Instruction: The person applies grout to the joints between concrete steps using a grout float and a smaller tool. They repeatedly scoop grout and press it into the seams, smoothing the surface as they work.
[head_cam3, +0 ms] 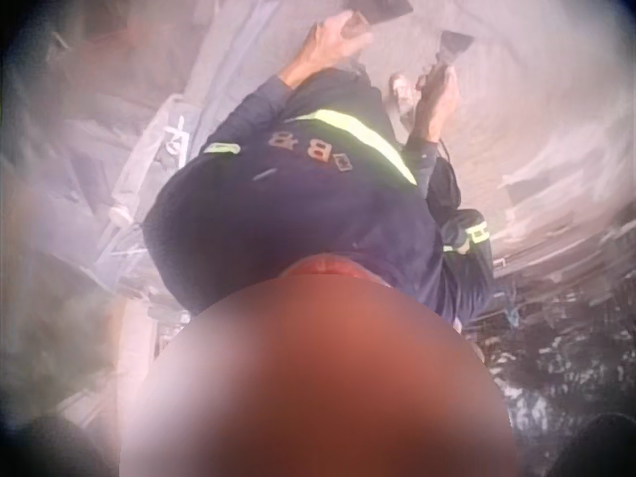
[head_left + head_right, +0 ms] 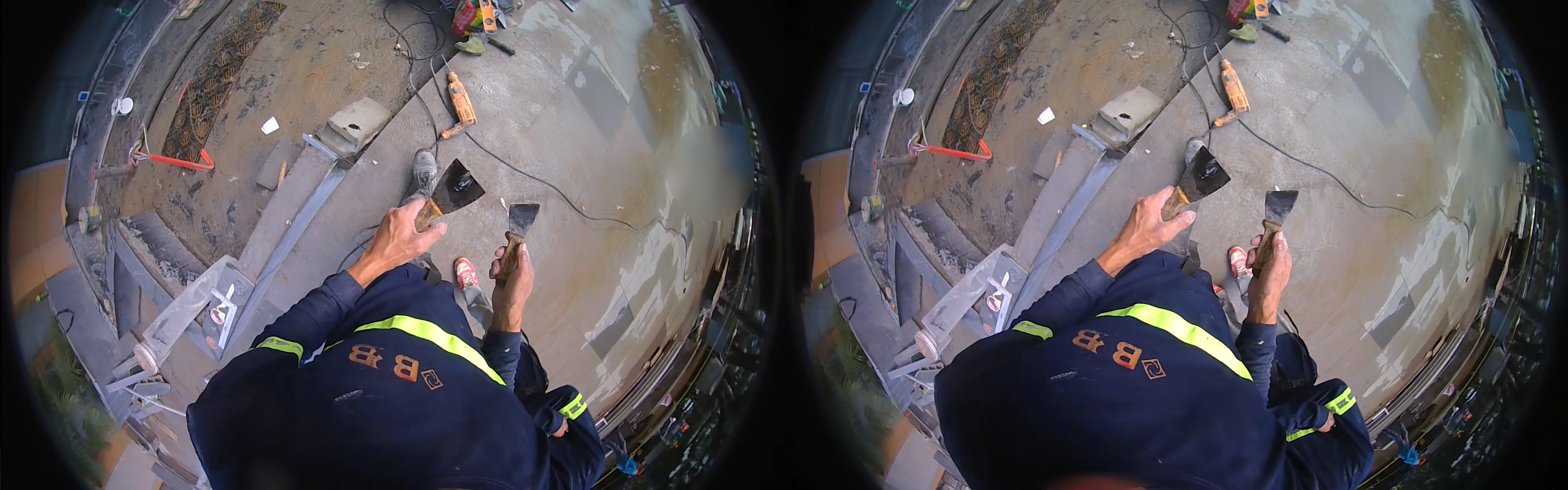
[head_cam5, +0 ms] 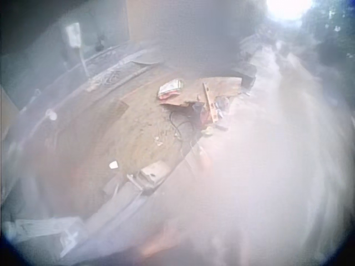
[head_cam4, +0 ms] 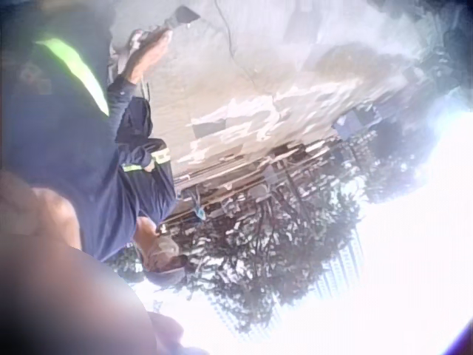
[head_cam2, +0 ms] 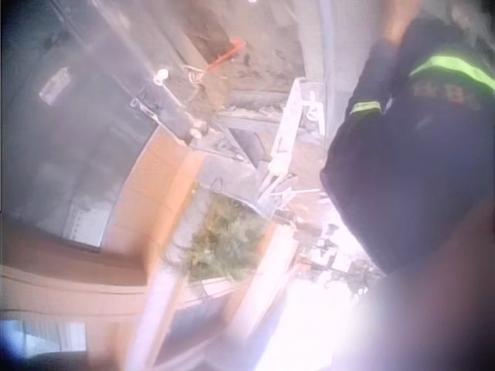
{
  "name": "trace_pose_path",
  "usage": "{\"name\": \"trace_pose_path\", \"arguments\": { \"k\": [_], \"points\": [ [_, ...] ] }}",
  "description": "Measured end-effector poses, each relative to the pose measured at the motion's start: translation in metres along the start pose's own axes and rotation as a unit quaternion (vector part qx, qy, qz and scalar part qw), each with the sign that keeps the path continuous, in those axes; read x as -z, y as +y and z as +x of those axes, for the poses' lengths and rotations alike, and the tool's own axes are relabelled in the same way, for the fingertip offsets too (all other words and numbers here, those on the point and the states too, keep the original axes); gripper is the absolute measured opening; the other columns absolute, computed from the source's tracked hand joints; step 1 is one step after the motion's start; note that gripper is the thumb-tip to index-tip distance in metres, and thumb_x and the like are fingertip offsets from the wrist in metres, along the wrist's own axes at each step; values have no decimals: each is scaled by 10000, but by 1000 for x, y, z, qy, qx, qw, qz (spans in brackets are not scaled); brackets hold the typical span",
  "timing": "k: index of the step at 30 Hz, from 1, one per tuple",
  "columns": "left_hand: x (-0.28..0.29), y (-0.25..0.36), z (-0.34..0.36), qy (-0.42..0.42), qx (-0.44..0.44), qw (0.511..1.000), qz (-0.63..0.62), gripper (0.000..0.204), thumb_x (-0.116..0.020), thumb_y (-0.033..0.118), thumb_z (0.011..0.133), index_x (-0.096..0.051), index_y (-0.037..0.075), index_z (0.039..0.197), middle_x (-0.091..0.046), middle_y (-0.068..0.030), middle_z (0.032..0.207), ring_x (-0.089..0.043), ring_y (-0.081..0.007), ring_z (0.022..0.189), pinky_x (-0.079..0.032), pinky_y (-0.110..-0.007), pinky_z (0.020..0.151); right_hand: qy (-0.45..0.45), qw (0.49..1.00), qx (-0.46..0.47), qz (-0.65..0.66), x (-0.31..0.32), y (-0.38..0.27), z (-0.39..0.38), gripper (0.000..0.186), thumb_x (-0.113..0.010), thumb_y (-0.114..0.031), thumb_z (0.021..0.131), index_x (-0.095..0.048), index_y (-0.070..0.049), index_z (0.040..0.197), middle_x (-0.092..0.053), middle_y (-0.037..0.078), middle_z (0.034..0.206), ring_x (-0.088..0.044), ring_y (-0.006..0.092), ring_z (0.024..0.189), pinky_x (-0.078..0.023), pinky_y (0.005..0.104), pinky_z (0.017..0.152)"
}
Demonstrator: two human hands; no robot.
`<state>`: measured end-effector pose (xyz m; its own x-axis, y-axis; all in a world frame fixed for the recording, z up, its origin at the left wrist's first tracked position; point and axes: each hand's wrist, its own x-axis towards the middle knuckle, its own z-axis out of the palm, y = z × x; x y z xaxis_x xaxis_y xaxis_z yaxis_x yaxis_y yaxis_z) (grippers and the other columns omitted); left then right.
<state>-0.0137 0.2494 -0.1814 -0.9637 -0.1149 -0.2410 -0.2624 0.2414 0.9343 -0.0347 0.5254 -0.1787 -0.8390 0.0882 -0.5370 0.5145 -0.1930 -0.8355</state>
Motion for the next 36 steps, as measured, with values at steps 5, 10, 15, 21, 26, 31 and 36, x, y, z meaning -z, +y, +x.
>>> {"name": "trace_pose_path", "arguments": {
  "k": [5, 10, 15, 21, 26, 31, 36],
  "points": [
    [-17, -31, 119, 65, -40, 997, 3, 242, -665, 176, 1000, -653, -53, 1078, -647, -278, 972, -661, -478, 846, -517, -489, 732, -33, 991, 2, -132, -26, -62, 137, 376, -565, -389, 1130, -623, -38, 1251, -683, 84, 931, -545, 103, 605, -386, 252, 512],
    [-26, -35, 200, 89, -55, 992, 76, 146, -614, 93, 1010, -633, -18, 916, -596, -220, 1043, -645, -440, 864, -517, -488, 750, -47, 981, -38, -185, -54, -105, 241, 332, -584, -364, 1130, -618, -47, 1223, -690, 85, 918, -531, 93, 615, -382, 245, 530],
    [-17, -8, 243, 74, 14, 997, 2, 105, -610, 80, 971, -630, -18, 941, -618, -217, 1080, -672, -433, 917, -536, -474, 795, -73, 980, -61, -172, -86, -134, 286, 302, -601, -343, 1130, -630, -48, 1187, -695, 82, 919, -531, 92, 634, -395, 242, 564],
    [-8, 16, 259, 140, 6, 990, 12, 159, -656, 90, 929, -598, -23, 1024, -617, -217, 983, -661, -434, 866, -524, -473, 750, -136, 960, -68, -233, -122, -155, 319, 323, -590, -351, 1134, -653, -37, 1180, -700, 61, 910, -529, 84, 633, -395, 241, 572],
    [-14, 25, 248, 209, 109, 970, -55, 205, -664, 118, 907, -586, -24, 1033, -622, -235, 876, -615, -456, 802, -513, -484, 724, -197, 943, -60, -261, -140, -166, 351, 346, -616, -382, 1124, -649, -38, 1151, -701, 63, 909, -523, 84, 616, -392, 247, 561],
    [-33, 25, 235, 261, 143, 953, -57, 221, -676, 117, 894, -569, -9, 1040, -613, -255, 871, -631, -484, 815, -504, -496, 710, -268, 916, -76, -287, -148, -173, 380, 391, -605, -401, 1129, -659, -21, 1203, -699, 61, 904, -523, 86, 613, -399, 248, 551],
    [-73, 37, 230, 339, 159, 926, -58, 238, -728, 116, 898, -614, 5, 1076, -627, -226, 875, -661, -447, 813, -523, -490, 701, -349, 883, -94, -299, -147, -183, 407, 364, -619, -382, 1124, -682, -36, 1218, -694, 44, 904, -501, 78, 611, -380, 239, 546]
  ]
}}
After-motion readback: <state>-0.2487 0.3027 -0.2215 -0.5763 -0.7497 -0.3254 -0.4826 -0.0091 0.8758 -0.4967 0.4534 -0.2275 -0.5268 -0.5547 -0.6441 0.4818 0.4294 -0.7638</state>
